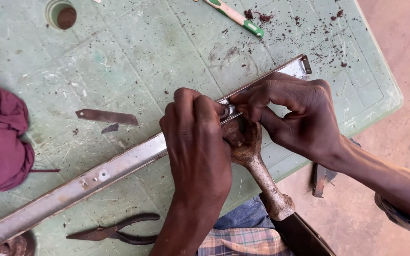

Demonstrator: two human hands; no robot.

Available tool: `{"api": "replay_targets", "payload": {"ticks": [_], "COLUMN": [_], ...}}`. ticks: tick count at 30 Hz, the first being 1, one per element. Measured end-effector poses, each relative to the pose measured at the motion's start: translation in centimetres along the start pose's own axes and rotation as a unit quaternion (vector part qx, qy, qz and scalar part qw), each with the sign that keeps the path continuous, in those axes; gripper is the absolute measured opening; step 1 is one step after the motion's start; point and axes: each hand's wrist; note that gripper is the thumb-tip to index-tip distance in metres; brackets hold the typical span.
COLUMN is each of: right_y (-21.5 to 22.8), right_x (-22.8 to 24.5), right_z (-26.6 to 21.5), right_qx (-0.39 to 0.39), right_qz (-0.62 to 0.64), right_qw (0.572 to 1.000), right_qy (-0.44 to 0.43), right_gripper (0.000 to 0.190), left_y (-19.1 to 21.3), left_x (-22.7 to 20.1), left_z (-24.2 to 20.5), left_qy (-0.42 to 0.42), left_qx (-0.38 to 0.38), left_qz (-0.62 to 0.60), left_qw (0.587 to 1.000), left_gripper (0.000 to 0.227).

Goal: Reassembling stove burner components by attaching burner heads to a metal rail using clips and pliers.

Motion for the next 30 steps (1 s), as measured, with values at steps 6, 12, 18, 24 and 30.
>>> {"api": "replay_targets", "payload": {"ticks": [6,12,18,24,30], "right_y": [-0.2,-0.4,0.4,1.1,1.0], "right_x": [0.0,0.1,-0.3,-0.5,-0.3], "right_z": [-0.2,0.1,0.4,0.7,0.9], "right_qx": [-0.006,0.016,0.032,0.073,0.084], "right_qz": [0.011,0.022,0.033,0.031,0.029], "right_qw": [1.000,1.000,0.999,0.997,0.996], "right_qy": [0.004,-0.014,-0.018,0.006,-0.001], "right_gripper": [0.030,0.031,0.029,0.023,0.031], "left_y": [0.2,0.4,0.3,1.3,2.2], "left_x": [0.5,0.9,1.7,3.0,3.8], "left_z": [0.1,0.3,0.6,1.3,1.7], "left_qy": [0.019,0.012,-0.012,-0.054,-0.061], "left_qx": [0.038,0.048,0.068,0.117,0.166], "left_qz": [-0.074,-0.098,-0.142,-0.193,-0.298], "left_qw": [0.996,0.994,0.987,0.973,0.938], "left_gripper": [0.056,0.058,0.053,0.043,0.044]}}
Point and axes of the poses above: each hand's wrist, its own z-axis towards the middle knuckle, its own y-axis out of the back of the hand, x = y × z, and after that the axes turned 9 degrees about -x, right-handed
